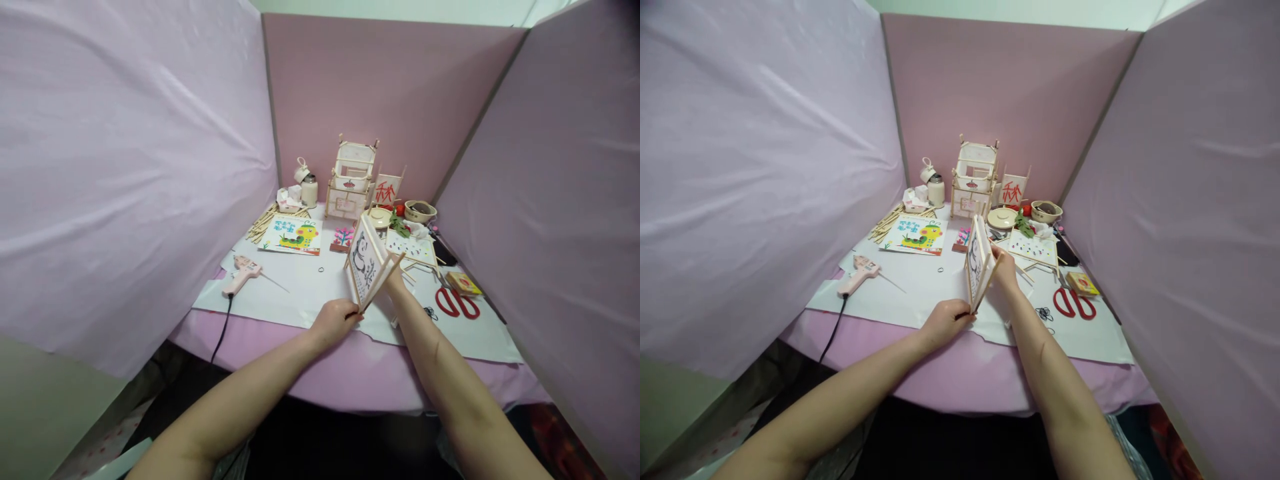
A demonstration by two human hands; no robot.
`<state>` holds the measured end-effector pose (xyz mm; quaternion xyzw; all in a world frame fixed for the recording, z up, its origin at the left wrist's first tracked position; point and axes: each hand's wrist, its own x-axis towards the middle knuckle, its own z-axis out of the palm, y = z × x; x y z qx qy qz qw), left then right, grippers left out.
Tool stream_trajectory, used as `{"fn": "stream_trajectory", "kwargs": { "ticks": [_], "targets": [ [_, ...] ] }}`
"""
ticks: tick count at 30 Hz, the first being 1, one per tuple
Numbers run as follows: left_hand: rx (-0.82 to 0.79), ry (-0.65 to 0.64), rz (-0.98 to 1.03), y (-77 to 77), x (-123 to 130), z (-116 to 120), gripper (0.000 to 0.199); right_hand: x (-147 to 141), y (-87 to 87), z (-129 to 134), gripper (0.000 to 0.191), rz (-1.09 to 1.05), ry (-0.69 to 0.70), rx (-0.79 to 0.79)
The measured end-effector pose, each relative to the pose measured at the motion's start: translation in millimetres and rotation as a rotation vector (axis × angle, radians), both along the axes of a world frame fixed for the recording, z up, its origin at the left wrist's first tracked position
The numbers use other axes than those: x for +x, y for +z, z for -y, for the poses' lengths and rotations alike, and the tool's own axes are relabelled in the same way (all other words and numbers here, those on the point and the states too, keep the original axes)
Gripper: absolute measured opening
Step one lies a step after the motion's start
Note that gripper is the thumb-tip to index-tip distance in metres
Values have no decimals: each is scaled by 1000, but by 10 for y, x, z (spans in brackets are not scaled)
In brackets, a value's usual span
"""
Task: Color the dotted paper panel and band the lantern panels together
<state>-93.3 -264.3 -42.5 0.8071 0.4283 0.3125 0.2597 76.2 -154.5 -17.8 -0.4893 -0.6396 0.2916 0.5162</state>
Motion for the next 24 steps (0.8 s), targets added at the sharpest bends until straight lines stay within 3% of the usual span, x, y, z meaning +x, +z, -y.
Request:
{"fn": "stream_trajectory", "kwargs": {
  "ticks": [6,11,17,21,24],
  "targets": [
    [17,71,76,4,-55,-69,15,176,-84,0,30,-213,-84,-53],
    [45,211,170,50,-155,-128,11,235,-45,76,31,-353,-121,-58],
    [77,412,295,167,-395,-220,13,537,46,97,30,-545,-369,59],
    [72,446,334,166,-455,-264,13,694,46,102,31,-594,-492,96],
    [57,428,323,147,-436,-267,13,636,38,140,30,-553,-436,58]
  ]
}}
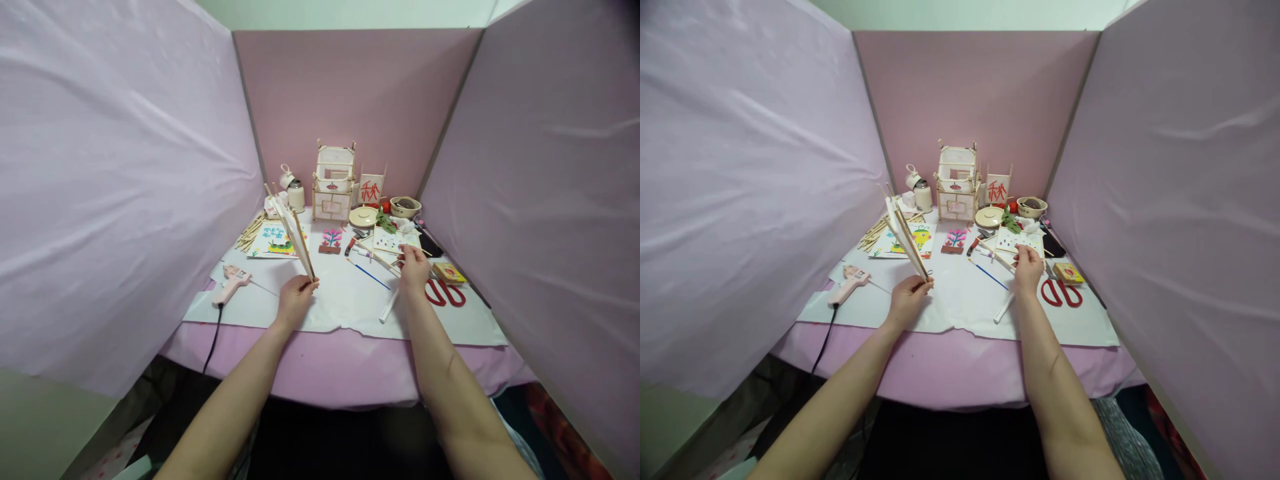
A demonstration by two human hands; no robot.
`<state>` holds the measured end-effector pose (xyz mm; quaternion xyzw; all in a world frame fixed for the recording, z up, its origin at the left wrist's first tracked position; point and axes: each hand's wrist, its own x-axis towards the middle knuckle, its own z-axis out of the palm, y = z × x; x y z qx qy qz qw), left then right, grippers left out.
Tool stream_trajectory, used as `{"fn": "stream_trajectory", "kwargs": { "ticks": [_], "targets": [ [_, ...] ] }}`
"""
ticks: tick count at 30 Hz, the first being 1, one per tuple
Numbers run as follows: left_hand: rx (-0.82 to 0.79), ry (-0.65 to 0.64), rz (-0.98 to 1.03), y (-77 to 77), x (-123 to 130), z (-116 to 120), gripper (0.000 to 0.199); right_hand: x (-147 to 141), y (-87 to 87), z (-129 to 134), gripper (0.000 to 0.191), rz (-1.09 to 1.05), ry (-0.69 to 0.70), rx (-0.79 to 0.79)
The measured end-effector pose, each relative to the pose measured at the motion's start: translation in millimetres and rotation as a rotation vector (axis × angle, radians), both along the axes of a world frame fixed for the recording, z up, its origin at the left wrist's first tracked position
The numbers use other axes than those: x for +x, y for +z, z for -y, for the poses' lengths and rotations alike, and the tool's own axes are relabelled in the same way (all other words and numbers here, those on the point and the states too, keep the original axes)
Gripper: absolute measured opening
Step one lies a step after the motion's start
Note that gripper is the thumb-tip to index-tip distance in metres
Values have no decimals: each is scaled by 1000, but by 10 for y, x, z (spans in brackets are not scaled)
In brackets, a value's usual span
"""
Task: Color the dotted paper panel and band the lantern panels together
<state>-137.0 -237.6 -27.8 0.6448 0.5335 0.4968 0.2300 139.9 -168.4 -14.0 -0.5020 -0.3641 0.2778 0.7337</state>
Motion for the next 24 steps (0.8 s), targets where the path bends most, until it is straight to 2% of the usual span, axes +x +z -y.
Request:
{"fn": "stream_trajectory", "kwargs": {
  "ticks": [5,10,16,20,22,24],
  "targets": [
    [-30,-57,-63,-47,28,-4,13,-363,-9,144,20,151,308,-47],
    [-41,-70,-125,-86,28,-18,13,-681,-34,287,34,202,533,-52],
    [-46,-89,-146,-85,38,-7,12,-791,101,456,24,51,817,-75],
    [-50,-111,-157,-96,40,-7,13,-833,167,609,21,-149,1014,-68],
    [-51,-119,-164,-105,38,-9,13,-855,154,661,19,-189,1063,-53],
    [-50,-124,-171,-113,35,-10,14,-870,121,686,19,-146,1047,-25]
  ]
}}
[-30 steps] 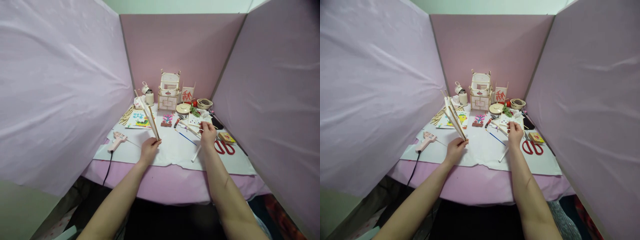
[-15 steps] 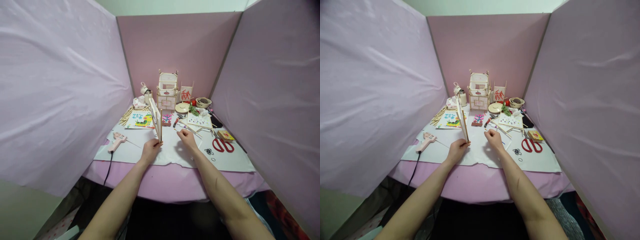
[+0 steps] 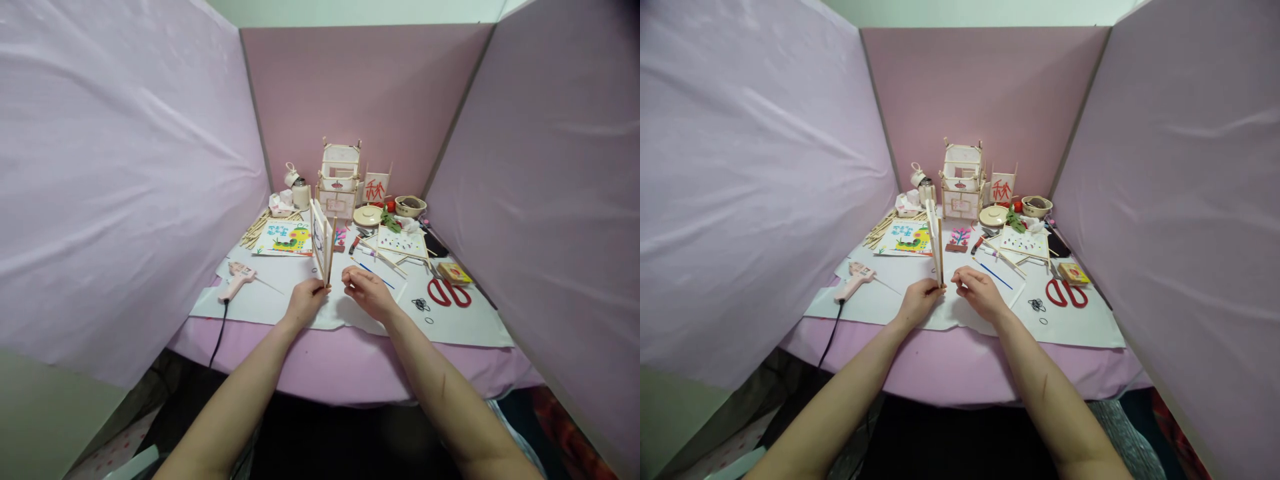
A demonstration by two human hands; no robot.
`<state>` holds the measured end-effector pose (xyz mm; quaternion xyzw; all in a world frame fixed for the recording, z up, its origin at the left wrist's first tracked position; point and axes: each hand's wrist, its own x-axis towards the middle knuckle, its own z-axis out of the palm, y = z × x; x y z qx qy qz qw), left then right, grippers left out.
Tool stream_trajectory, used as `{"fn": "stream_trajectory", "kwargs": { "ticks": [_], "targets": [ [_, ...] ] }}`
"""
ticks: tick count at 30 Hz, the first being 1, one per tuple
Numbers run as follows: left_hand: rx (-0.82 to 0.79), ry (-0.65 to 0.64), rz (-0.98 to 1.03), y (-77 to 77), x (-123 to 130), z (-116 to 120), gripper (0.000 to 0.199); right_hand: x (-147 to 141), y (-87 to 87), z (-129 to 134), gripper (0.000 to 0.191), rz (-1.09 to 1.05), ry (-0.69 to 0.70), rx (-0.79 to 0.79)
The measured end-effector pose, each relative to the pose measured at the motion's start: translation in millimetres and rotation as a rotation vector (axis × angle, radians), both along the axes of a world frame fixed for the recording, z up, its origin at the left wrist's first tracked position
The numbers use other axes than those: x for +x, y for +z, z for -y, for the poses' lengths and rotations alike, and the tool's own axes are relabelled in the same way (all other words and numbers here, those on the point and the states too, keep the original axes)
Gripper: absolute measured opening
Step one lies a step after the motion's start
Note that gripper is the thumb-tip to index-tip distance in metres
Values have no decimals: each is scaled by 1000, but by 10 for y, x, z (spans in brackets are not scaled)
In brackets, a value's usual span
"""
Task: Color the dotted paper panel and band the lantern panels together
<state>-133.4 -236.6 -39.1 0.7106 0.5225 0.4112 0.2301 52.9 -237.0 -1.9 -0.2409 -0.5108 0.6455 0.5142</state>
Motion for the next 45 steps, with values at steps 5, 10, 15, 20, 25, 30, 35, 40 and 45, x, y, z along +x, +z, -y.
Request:
{"fn": "stream_trajectory", "kwargs": {
  "ticks": [5,10,15,20,25,30,35,40,45],
  "targets": [
    [-2,-4,-14,-2,-1,3,15,7,-71,2,20,181,-135,143],
    [0,-11,-29,-3,4,4,16,27,-38,39,18,353,-228,137],
    [4,-12,-36,-19,1,-4,16,25,-27,57,16,465,-299,127],
    [2,-16,-25,-10,1,2,16,43,-51,41,28,515,-400,232],
    [-3,-7,-17,-9,8,1,17,69,-88,23,41,473,-509,217],
    [-12,-4,-16,-4,11,4,17,49,-96,47,28,448,-503,163],
    [-12,-7,-14,7,13,13,16,7,-69,71,14,316,-393,123],
    [-10,-1,-22,-7,11,7,16,25,-85,37,14,173,-378,127],
    [-7,4,-36,1,6,5,16,41,-99,20,8,155,-421,77]
  ]
}}
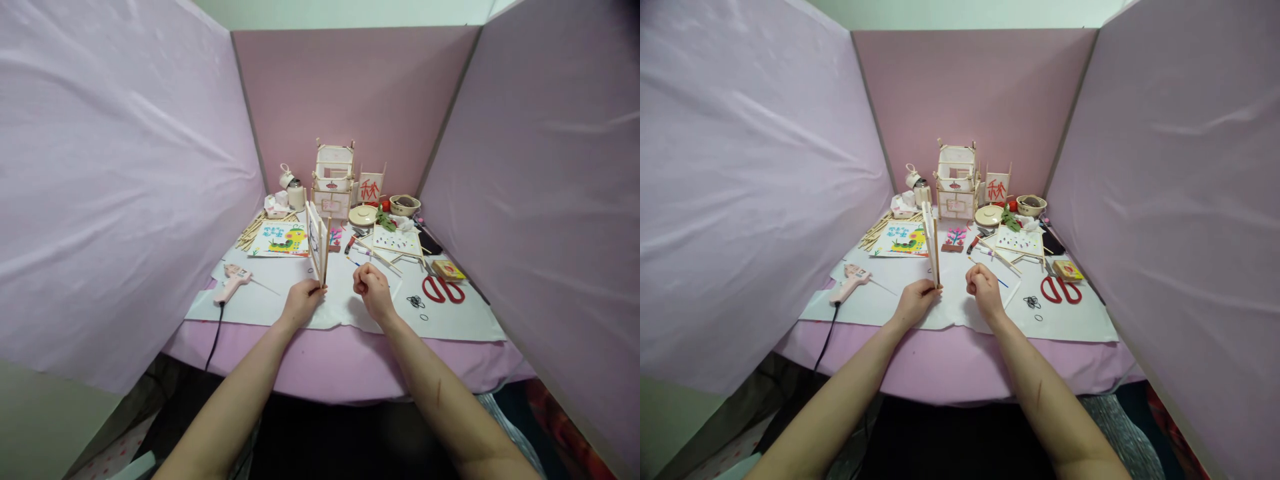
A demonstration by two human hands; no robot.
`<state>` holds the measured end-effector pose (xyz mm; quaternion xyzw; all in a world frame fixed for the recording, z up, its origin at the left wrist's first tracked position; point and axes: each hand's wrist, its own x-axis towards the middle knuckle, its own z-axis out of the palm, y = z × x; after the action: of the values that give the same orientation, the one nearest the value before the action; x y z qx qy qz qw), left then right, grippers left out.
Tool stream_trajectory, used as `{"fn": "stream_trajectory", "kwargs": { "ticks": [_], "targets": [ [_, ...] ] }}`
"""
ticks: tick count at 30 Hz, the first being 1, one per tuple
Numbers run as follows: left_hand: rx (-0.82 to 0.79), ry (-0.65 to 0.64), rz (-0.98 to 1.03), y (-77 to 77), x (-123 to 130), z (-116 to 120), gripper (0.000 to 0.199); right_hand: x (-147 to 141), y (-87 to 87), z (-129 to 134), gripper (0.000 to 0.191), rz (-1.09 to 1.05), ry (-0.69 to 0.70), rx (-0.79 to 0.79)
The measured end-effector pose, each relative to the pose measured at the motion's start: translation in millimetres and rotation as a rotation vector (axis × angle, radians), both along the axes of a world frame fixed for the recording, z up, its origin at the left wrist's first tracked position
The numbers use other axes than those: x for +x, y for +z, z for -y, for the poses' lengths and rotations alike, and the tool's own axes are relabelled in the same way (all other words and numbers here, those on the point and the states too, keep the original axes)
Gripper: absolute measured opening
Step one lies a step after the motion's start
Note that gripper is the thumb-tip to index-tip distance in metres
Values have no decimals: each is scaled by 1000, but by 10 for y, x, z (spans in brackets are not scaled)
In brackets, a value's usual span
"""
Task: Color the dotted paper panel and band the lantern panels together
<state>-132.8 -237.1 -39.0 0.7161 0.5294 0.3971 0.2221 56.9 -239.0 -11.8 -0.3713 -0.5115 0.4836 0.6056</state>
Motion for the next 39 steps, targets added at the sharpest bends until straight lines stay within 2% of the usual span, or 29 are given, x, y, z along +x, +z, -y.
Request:
{"fn": "stream_trajectory", "kwargs": {
  "ticks": [3,5,9,11,13,17,24,27,30,34,39],
  "targets": [
    [-2,-8,-1,13,-4,4,16,106,8,-95,6,132,-75,-58],
    [-6,-13,3,20,-4,7,16,309,27,-246,10,202,-149,-94],
    [-21,-23,9,35,-2,6,17,1054,113,-704,26,409,-444,-189],
    [-28,-27,7,46,-7,0,18,1475,160,-941,25,544,-610,-229],
    [-35,-33,6,58,-22,-12,18,1825,182,-1147,23,682,-712,-273],
    [-68,-58,16,76,-91,-52,17,2181,118,-1453,28,915,-710,-364],
    [-117,-83,28,89,-223,-123,18,2153,-32,-1779,21,1096,-623,-412],
    [-121,-81,34,96,-235,-125,17,2122,-8,-1792,19,1100,-605,-404],
    [-124,-74,46,115,-229,-109,17,2139,60,-1692,18,1059,-605,-387],
    [-146,-72,76,152,-218,-86,17,2197,171,-1401,16,949,-631,-295],
    [-180,-73,112,166,-235,-89,21,2153,230,-919,24,757,-662,-41]
  ]
}}
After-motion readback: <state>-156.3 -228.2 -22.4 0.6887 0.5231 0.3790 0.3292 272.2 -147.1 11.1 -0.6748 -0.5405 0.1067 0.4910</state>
